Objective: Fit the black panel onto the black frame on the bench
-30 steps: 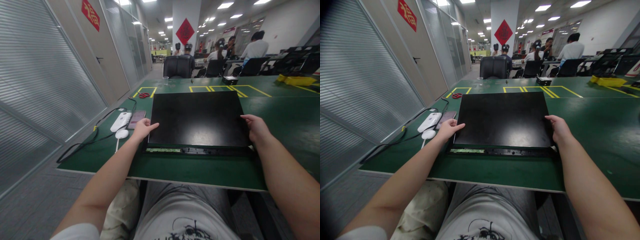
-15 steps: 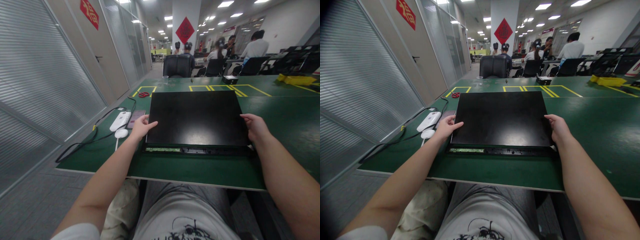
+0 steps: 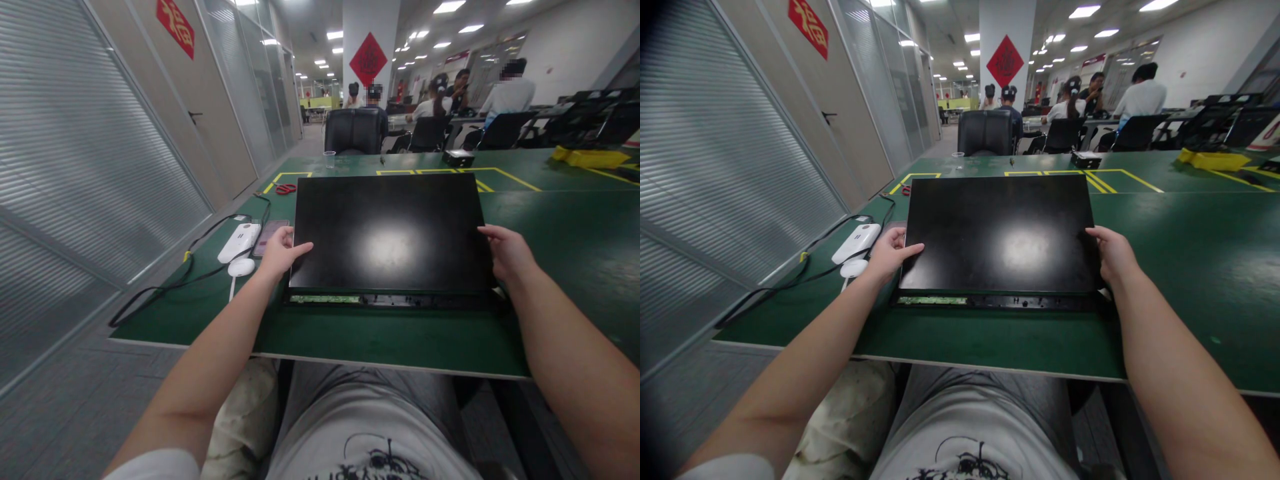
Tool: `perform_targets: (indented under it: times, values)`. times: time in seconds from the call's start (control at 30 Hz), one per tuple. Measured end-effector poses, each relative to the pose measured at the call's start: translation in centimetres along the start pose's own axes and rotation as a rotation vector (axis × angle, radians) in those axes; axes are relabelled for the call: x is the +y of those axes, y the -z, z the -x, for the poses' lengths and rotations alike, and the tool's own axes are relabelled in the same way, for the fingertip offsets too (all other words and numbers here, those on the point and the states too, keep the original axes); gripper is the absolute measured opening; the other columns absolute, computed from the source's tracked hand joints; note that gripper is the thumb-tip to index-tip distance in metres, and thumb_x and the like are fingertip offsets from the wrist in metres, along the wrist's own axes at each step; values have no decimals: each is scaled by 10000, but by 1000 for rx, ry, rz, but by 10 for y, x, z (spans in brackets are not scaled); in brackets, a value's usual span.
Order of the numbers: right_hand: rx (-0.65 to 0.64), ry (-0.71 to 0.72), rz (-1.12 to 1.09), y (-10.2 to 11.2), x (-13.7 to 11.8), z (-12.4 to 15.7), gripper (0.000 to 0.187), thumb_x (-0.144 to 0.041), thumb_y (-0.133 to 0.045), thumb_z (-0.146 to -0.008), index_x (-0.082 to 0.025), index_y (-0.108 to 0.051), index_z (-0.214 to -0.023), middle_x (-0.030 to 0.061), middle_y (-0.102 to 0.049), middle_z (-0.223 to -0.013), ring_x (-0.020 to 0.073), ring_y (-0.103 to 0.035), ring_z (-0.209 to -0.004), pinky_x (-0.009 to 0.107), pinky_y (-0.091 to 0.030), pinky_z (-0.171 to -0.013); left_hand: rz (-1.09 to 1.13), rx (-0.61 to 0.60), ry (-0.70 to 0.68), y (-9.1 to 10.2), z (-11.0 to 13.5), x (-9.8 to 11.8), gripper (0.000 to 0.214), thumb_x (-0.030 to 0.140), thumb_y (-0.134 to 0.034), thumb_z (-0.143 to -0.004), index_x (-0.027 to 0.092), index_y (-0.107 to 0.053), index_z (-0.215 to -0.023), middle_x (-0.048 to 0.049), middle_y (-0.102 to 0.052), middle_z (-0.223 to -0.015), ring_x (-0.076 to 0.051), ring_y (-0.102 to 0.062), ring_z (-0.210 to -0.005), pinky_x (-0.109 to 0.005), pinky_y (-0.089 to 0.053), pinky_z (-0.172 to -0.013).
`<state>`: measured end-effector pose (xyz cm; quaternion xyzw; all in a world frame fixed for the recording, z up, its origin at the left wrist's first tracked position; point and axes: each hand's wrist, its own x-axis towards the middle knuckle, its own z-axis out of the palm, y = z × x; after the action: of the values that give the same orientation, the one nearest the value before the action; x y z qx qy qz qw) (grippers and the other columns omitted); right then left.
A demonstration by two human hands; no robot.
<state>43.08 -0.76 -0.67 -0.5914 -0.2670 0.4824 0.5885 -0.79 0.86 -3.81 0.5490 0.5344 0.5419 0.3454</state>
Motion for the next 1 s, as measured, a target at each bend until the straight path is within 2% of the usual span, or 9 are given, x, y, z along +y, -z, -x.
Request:
perform_targets:
  times: [0.3,0.63,1.0]
  values:
    - [55,-68,44,1,1,-3,97,-239,-584,-687,-207,-644,-756,36,-644,-621,208,-591,-594,362,-504,-619,-6,-44,72,0,6,9,538,331,-883,-475,198,-565,-888,38,-594,-654,-148,-567,-590,-257,-414,-561]
    - [84,-139,41,2,0,-7,85,-250,-605,-670,-197,-637,-728,25,-618,-578,195,-564,-565,360,-486,-598,-40,-92,54,1,6,10,501,338,-856,-503,185,-540,-860,31,-617,-679,-134,-549,-594,-251,-385,-573]
    - [113,-47,73,1,6,-7,77,-246,-629,-635,-201,-638,-697,34,-638,-622,187,-574,-571,352,-490,-586,-62,-89,65,1,6,9,477,329,-850,-506,193,-532,-835,49,-563,-637,-126,-509,-572,-247,-345,-554]
